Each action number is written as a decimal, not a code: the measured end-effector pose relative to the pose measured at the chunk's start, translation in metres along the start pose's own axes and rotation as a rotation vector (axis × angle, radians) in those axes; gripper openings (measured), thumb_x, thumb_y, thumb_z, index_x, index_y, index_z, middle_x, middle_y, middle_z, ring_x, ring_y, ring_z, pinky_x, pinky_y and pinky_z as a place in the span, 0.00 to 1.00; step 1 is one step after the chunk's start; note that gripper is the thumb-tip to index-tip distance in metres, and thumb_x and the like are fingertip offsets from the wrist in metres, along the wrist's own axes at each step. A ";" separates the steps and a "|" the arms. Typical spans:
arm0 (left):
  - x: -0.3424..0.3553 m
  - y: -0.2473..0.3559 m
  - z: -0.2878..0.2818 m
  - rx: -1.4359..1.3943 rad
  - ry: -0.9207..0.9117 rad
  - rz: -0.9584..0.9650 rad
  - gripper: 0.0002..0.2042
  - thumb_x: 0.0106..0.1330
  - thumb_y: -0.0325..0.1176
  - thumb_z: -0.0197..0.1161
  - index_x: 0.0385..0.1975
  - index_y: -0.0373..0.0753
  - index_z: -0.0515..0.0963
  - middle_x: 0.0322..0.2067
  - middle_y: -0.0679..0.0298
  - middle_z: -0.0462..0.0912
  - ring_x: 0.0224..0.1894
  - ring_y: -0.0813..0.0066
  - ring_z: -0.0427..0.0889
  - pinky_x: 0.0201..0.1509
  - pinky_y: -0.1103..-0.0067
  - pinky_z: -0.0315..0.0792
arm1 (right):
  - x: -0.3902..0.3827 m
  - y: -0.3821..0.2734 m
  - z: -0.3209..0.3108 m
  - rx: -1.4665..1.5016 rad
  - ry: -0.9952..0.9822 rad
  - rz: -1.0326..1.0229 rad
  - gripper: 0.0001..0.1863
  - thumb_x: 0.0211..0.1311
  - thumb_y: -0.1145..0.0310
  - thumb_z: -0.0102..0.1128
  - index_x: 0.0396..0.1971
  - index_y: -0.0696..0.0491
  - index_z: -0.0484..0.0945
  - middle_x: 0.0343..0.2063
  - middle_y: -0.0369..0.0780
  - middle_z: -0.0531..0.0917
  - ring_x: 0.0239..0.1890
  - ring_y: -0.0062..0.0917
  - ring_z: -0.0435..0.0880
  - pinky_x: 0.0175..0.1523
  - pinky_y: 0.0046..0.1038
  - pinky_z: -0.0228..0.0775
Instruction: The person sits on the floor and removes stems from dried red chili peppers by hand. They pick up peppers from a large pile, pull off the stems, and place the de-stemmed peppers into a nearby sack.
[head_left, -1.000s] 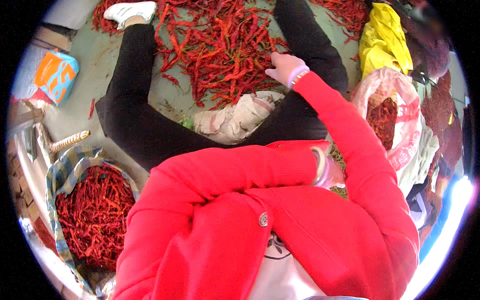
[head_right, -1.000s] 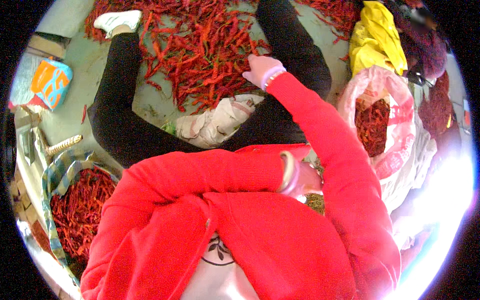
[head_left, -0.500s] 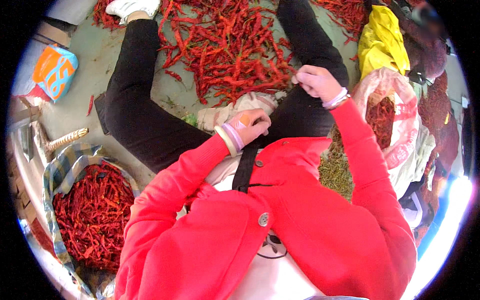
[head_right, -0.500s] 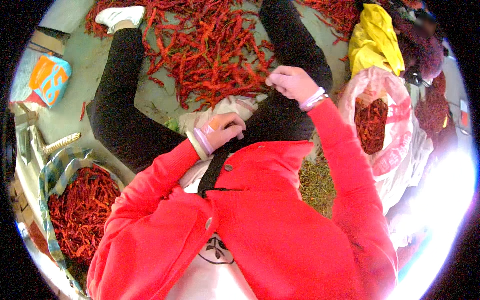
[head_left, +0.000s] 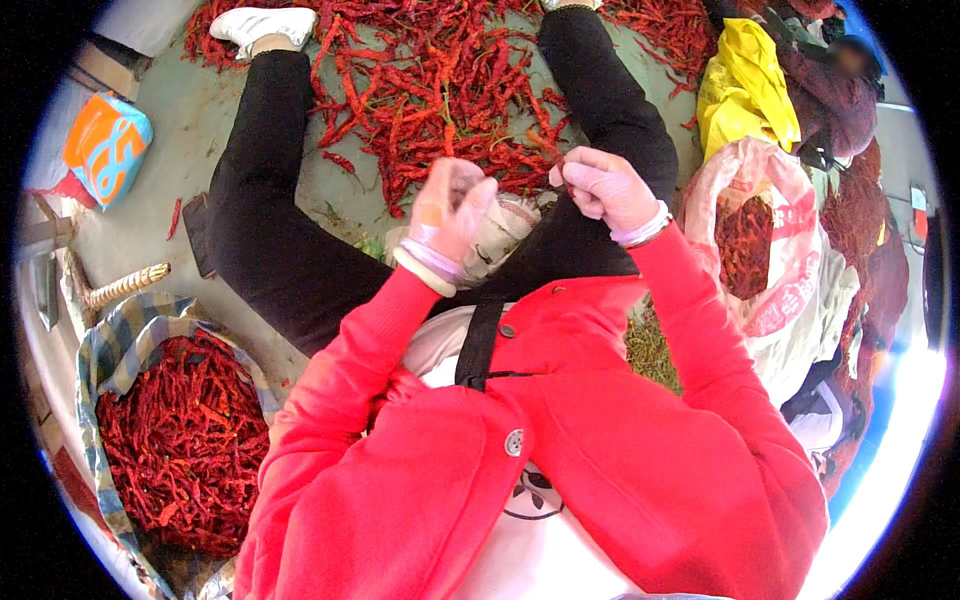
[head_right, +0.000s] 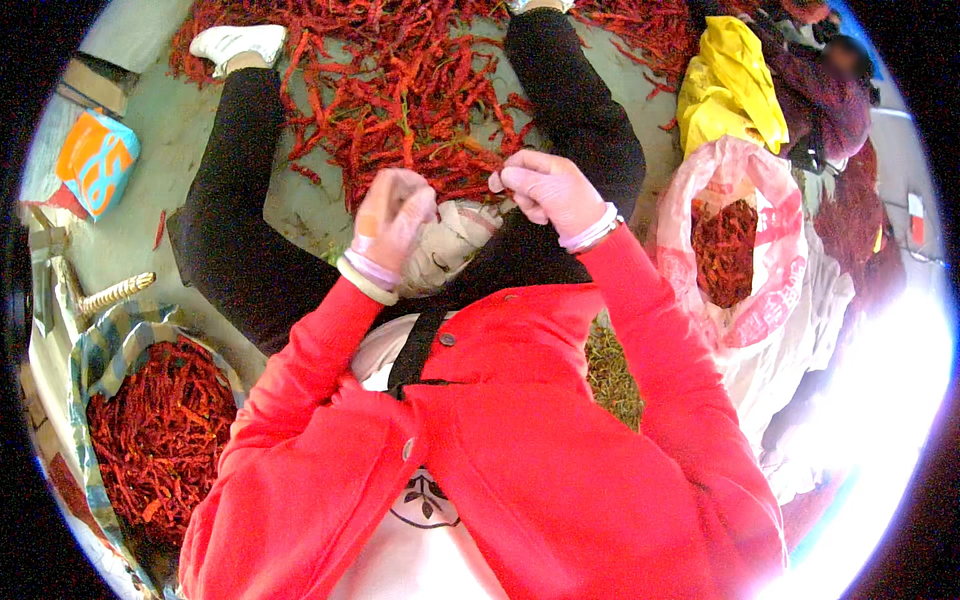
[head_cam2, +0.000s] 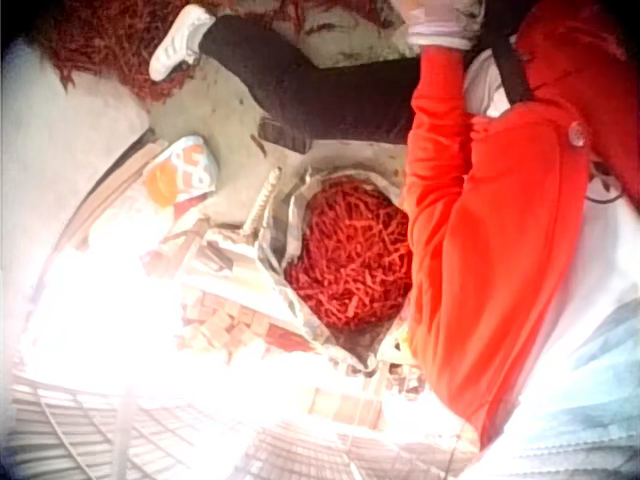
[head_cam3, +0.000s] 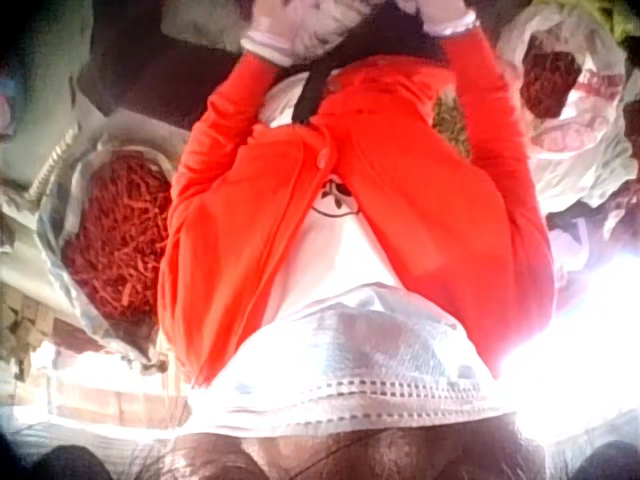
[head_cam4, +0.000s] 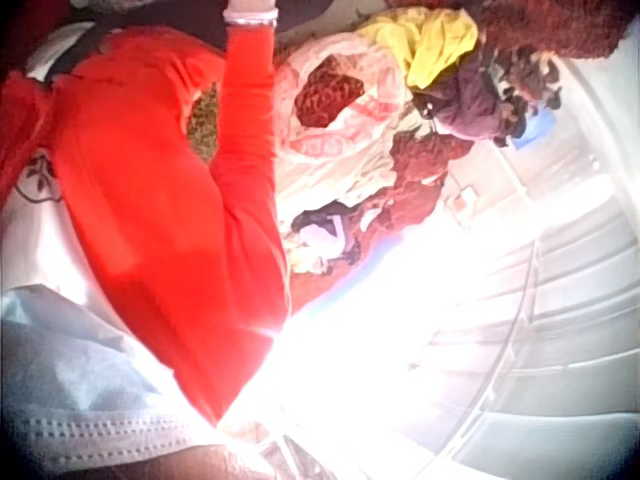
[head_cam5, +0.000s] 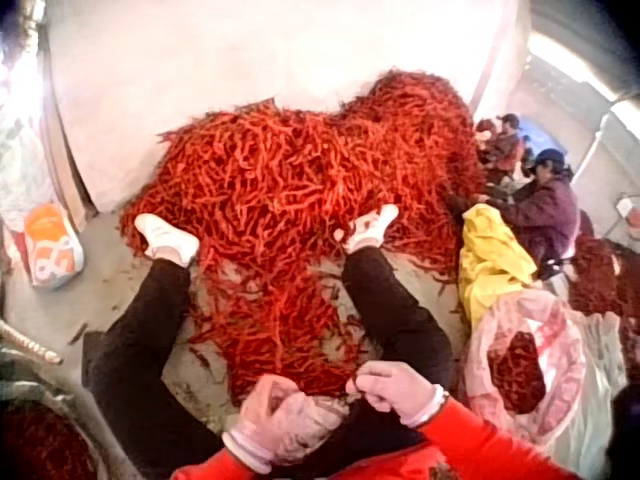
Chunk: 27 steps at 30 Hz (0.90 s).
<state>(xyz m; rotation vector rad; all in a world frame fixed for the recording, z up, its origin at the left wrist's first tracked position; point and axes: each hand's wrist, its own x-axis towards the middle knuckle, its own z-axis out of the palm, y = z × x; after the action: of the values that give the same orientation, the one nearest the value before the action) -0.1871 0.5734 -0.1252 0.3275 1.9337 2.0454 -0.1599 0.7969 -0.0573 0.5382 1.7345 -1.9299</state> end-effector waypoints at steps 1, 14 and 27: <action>0.005 0.004 0.001 -0.013 0.056 0.015 0.09 0.64 0.31 0.56 0.39 0.33 0.69 0.27 0.65 0.74 0.29 0.79 0.74 0.35 0.82 0.70 | -0.008 0.001 -0.001 0.000 -0.011 -0.032 0.11 0.63 0.65 0.50 0.33 0.58 0.74 0.15 0.28 0.65 0.13 0.09 0.58 0.16 0.14 0.44; -0.018 0.029 0.029 0.072 -0.580 -0.187 0.06 0.63 0.29 0.51 0.30 0.34 0.74 0.19 0.65 0.77 0.19 0.81 0.74 0.24 0.83 0.68 | -0.081 0.044 -0.004 -0.200 -0.116 -0.037 0.14 0.59 0.59 0.53 0.32 0.55 0.72 0.26 0.32 0.76 0.25 0.13 0.69 0.31 0.17 0.61; -0.039 0.036 0.033 -0.128 -0.940 -0.004 0.07 0.64 0.32 0.54 0.28 0.36 0.72 0.18 0.64 0.73 0.20 0.78 0.73 0.25 0.80 0.68 | -0.085 0.017 0.011 -0.393 -0.410 0.170 0.10 0.62 0.64 0.52 0.26 0.54 0.70 0.16 0.32 0.69 0.19 0.18 0.68 0.24 0.22 0.60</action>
<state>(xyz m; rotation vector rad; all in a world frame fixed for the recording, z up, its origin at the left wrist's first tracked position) -0.1412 0.5884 -0.0852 1.0226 1.2035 1.5434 -0.0814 0.7929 -0.0202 0.1278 1.6706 -1.4089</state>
